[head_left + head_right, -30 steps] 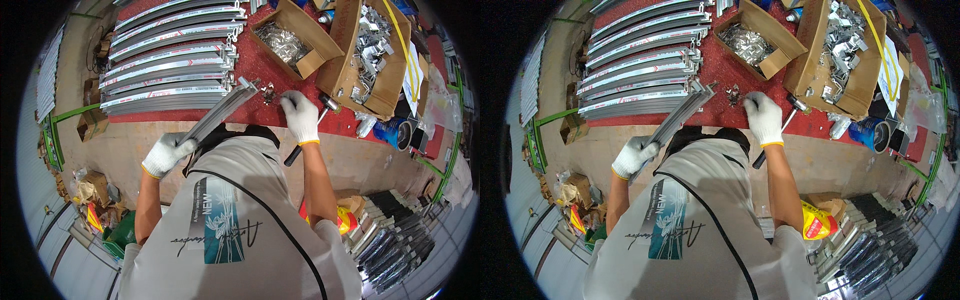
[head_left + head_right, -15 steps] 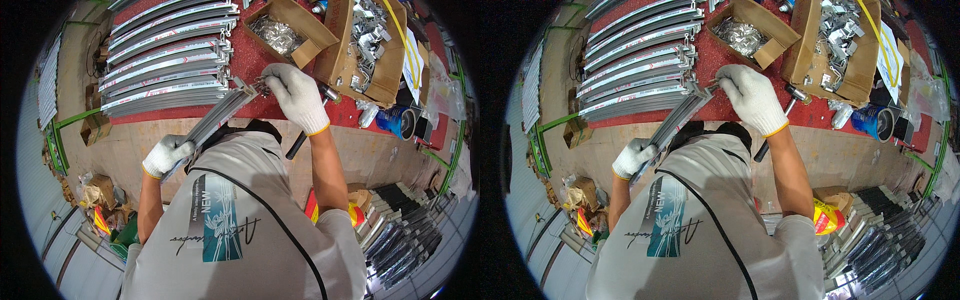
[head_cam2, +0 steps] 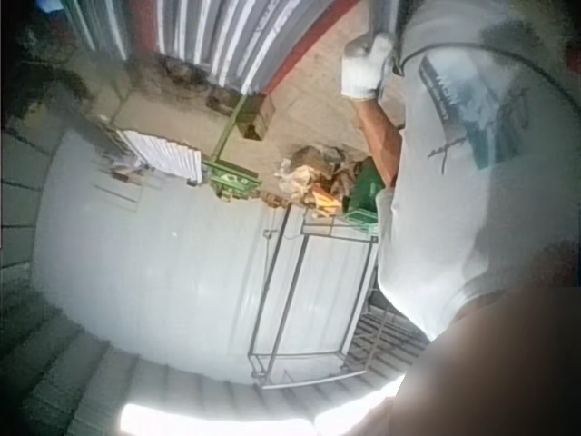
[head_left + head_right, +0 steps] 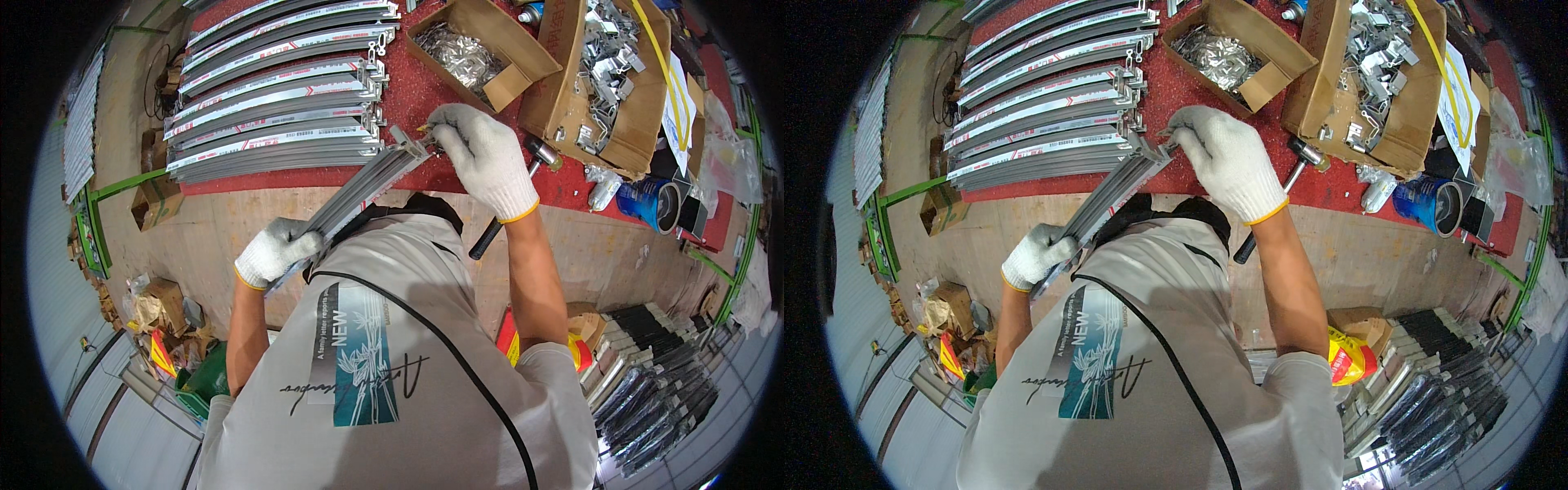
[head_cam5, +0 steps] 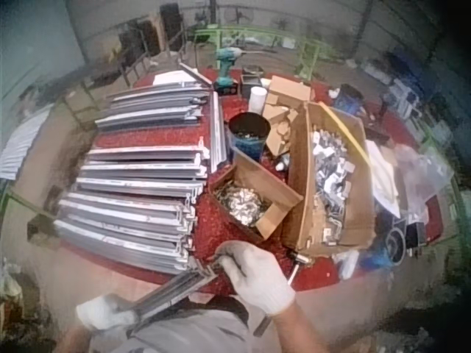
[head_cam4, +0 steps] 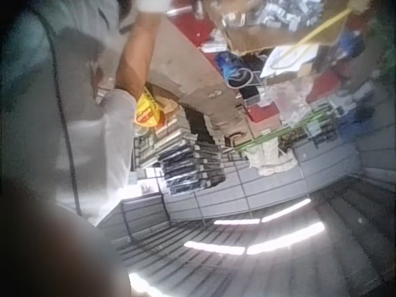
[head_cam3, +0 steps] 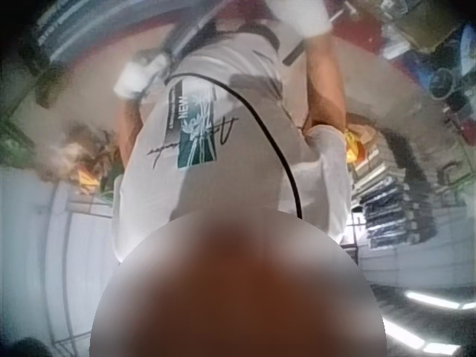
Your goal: The person repeatedly picks up long silver metal bars from a stack on a red workbench, attaches small metal brackets to the ends, and places the assembled bars back on the stack. The person wears white gloves and uses a hammer to secure the brackets.
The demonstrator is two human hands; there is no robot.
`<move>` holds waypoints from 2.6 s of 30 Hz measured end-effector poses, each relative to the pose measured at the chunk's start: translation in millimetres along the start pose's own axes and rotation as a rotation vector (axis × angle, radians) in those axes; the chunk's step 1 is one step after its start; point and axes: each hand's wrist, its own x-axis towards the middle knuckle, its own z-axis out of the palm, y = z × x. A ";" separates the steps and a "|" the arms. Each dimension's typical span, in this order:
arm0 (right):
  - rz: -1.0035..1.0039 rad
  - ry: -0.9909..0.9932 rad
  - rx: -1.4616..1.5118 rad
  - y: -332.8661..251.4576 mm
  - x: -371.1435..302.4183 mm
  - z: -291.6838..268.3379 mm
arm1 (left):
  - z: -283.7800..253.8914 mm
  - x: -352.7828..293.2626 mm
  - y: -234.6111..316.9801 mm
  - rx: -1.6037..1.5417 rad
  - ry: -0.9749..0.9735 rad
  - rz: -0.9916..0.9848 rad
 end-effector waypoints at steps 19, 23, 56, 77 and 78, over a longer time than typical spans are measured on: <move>0.282 0.089 0.216 0.1 -15.2 26.5 | 8.4 6.5 0.9 0.068 -0.005 0.048; 0.148 0.072 0.166 0.5 -19.6 17.5 | 8.2 5.3 2.7 0.073 0.011 0.061; 0.450 0.100 -0.295 70.6 -43.9 81.0 | 6.2 18.7 -21.4 -0.121 0.083 -0.061; 0.765 0.212 0.204 89.1 -72.4 50.0 | 0.4 30.9 -15.3 -0.011 0.029 -0.071; 0.823 0.235 0.233 89.8 -74.9 49.3 | 1.0 31.1 -14.9 0.004 0.042 -0.070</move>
